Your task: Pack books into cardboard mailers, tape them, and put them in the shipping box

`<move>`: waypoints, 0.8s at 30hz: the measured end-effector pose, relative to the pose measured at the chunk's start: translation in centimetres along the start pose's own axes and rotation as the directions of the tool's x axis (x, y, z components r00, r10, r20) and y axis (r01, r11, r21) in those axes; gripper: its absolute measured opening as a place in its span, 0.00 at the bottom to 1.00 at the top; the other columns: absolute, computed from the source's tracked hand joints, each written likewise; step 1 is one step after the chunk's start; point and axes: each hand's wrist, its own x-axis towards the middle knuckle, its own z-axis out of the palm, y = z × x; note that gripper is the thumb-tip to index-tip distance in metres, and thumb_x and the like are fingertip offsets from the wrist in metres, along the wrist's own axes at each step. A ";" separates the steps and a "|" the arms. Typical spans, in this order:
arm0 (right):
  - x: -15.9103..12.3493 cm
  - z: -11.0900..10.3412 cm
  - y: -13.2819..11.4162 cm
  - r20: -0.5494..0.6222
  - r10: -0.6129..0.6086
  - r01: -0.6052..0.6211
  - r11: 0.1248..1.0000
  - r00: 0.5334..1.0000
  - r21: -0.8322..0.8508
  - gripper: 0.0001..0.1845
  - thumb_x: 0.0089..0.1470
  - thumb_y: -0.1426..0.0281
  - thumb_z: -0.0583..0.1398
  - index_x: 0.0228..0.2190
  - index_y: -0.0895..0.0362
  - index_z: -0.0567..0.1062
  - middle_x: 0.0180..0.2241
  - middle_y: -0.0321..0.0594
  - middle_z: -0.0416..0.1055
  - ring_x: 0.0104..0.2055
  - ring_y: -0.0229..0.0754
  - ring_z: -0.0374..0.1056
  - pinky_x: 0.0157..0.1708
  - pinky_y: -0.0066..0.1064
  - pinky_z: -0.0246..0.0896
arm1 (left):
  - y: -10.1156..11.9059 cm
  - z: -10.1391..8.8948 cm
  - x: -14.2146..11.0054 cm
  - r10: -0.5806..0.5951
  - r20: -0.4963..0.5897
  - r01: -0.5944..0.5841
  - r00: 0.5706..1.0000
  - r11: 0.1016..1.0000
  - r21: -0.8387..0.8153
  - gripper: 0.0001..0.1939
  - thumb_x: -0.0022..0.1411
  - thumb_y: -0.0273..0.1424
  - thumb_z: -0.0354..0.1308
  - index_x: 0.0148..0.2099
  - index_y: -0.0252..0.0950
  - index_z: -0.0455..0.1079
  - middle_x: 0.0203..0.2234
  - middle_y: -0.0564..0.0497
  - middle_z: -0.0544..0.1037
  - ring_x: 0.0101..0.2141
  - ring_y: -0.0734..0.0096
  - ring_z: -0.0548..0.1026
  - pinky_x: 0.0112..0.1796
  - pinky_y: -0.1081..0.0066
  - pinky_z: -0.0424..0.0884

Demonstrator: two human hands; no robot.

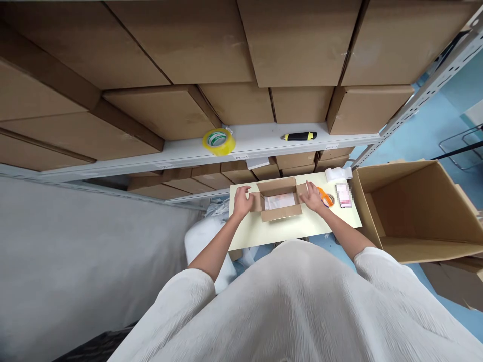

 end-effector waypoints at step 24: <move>3.4 2.2 -0.8 0.044 0.080 -0.091 0.932 0.996 0.350 0.32 0.50 0.69 0.69 0.57 0.52 0.76 0.56 0.46 0.75 0.43 0.44 0.76 0.46 0.38 0.78 | -5.8 2.0 -5.4 0.235 0.471 -0.233 0.851 0.970 -0.063 0.40 0.54 0.19 0.61 0.69 0.41 0.71 0.70 0.42 0.66 0.69 0.48 0.68 0.71 0.50 0.64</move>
